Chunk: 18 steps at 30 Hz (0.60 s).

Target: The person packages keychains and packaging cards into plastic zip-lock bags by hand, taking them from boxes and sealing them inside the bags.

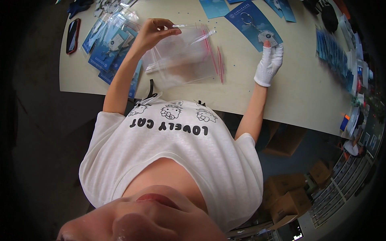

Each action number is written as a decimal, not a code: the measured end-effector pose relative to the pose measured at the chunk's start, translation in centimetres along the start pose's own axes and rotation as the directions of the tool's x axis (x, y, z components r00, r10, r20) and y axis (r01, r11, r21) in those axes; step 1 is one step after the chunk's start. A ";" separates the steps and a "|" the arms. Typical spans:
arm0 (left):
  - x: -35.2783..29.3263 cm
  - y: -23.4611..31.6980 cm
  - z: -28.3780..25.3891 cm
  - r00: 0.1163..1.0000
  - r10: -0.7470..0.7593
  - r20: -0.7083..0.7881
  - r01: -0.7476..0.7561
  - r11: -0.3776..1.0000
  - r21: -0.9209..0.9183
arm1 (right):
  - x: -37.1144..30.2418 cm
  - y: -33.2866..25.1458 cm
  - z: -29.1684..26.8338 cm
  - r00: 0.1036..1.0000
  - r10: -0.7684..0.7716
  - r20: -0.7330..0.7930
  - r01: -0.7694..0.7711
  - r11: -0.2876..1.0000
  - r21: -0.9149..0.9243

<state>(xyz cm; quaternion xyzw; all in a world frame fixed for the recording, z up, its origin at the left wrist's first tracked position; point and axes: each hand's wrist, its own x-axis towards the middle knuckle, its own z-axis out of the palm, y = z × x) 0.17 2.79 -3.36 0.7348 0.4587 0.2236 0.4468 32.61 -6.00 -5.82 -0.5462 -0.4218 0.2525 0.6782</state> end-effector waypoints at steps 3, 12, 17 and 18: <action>0.7 0.2 -0.7 0.999 0.052 0.014 -0.045 0.948 -0.316 | 1.4 -1.8 1.6 0.994 0.017 0.106 -0.019 1.000 0.021; 0.6 0.8 -1.2 0.999 0.001 0.043 0.015 0.931 -0.366 | 3.0 -4.6 3.7 0.901 0.131 0.414 -0.125 0.991 -0.041; 1.0 0.1 -1.0 0.998 0.018 0.062 0.006 0.927 -0.375 | 3.9 -6.0 2.6 0.890 0.122 0.439 -0.078 0.990 -0.118; 1.1 0.0 -0.8 0.998 0.032 0.061 -0.007 0.927 -0.374 | 4.2 -6.0 2.7 0.888 0.121 0.444 -0.075 0.990 -0.120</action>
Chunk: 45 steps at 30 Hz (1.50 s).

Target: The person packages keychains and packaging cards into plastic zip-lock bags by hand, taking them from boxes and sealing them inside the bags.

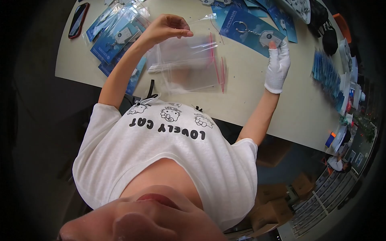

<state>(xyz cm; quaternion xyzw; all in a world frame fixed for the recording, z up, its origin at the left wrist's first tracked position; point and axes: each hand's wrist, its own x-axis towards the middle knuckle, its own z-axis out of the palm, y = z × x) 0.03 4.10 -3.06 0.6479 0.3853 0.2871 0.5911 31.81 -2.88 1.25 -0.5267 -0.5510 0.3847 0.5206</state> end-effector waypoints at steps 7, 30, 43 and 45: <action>-0.1 0.1 0.5 1.000 -0.003 0.011 0.004 0.998 -0.064 | -0.1 -0.3 0.0 0.993 0.091 0.079 -0.087 0.994 -0.064; -1.3 0.3 1.6 0.980 -0.045 0.193 0.027 0.995 0.097 | -4.6 0.8 10.7 0.944 -0.327 0.046 0.324 0.890 -0.321; -7.3 6.3 -5.7 0.975 -0.025 -0.219 0.141 0.835 0.532 | 7.2 7.5 8.6 0.979 0.013 -0.202 -0.196 0.323 -0.926; -7.2 4.1 -5.6 0.876 0.321 -0.361 0.264 0.307 0.914 | 8.5 7.9 8.5 0.938 0.272 -0.215 -0.298 0.316 -0.901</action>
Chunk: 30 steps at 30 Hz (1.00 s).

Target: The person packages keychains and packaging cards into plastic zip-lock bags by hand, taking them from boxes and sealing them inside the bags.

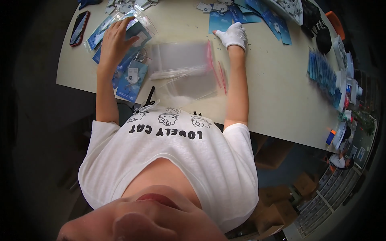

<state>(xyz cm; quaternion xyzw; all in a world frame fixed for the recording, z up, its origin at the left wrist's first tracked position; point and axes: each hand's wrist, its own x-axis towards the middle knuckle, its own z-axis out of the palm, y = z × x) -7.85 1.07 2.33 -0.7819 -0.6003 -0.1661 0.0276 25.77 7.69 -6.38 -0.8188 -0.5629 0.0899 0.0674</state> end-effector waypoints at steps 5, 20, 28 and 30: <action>-0.1 4.7 2.5 0.977 0.169 -0.130 -0.170 0.985 0.007 | 0.8 4.0 0.6 0.982 -0.160 0.096 0.102 0.893 0.439; 4.5 12.0 4.0 0.908 0.249 -0.337 -0.407 0.714 -0.570 | -5.8 6.5 -6.5 0.955 -0.076 -0.286 0.282 -0.051 0.958; 5.6 13.9 4.5 0.977 0.207 0.055 0.021 0.163 -0.986 | -10.5 1.6 -3.0 0.947 -0.290 0.141 -0.259 -0.422 0.869; 5.4 13.7 4.8 0.993 0.088 0.075 0.057 0.191 -0.980 | -12.7 0.6 -2.7 0.947 -0.281 0.154 -0.262 -0.402 0.878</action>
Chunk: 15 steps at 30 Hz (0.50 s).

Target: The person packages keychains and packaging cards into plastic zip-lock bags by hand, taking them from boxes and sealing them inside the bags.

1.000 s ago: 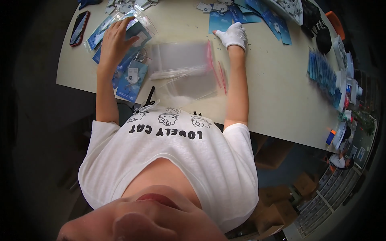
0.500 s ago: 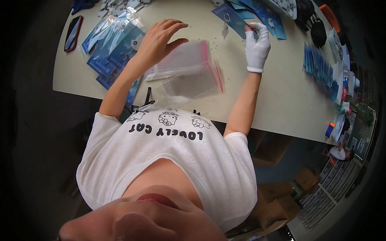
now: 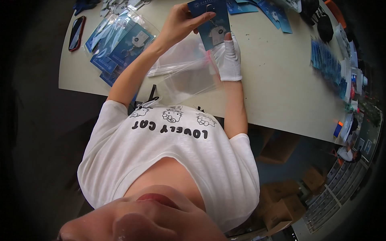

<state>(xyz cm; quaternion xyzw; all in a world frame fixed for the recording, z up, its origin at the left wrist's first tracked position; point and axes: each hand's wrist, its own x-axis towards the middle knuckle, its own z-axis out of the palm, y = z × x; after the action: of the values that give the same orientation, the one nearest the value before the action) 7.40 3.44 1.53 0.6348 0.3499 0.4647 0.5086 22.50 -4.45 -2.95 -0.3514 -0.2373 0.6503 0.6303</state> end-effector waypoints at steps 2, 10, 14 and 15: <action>-0.3 0.0 -0.1 1.000 0.009 -0.009 -0.008 1.000 0.024 | -0.9 1.0 0.0 0.997 -0.080 0.008 0.080 0.992 -0.100; -3.1 -0.8 1.0 0.980 -0.186 -0.075 0.175 0.975 -0.134 | -1.9 -0.4 -0.4 0.990 -0.133 -0.037 0.131 0.990 -0.061; -4.5 -1.1 0.8 0.980 -0.197 0.022 0.197 0.980 0.028 | -2.2 0.5 -1.7 0.992 -0.058 -0.111 0.046 0.993 -0.108; -5.1 -0.6 1.1 0.992 -0.129 0.012 0.129 0.992 -0.011 | -2.6 0.7 -1.9 0.992 -0.051 -0.114 0.039 0.993 -0.107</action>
<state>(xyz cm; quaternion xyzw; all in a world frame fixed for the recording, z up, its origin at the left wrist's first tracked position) 6.86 -1.42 -0.30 0.6103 0.3847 0.4295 0.5432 23.40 -7.32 -4.32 -0.4158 -0.2418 0.6009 0.6384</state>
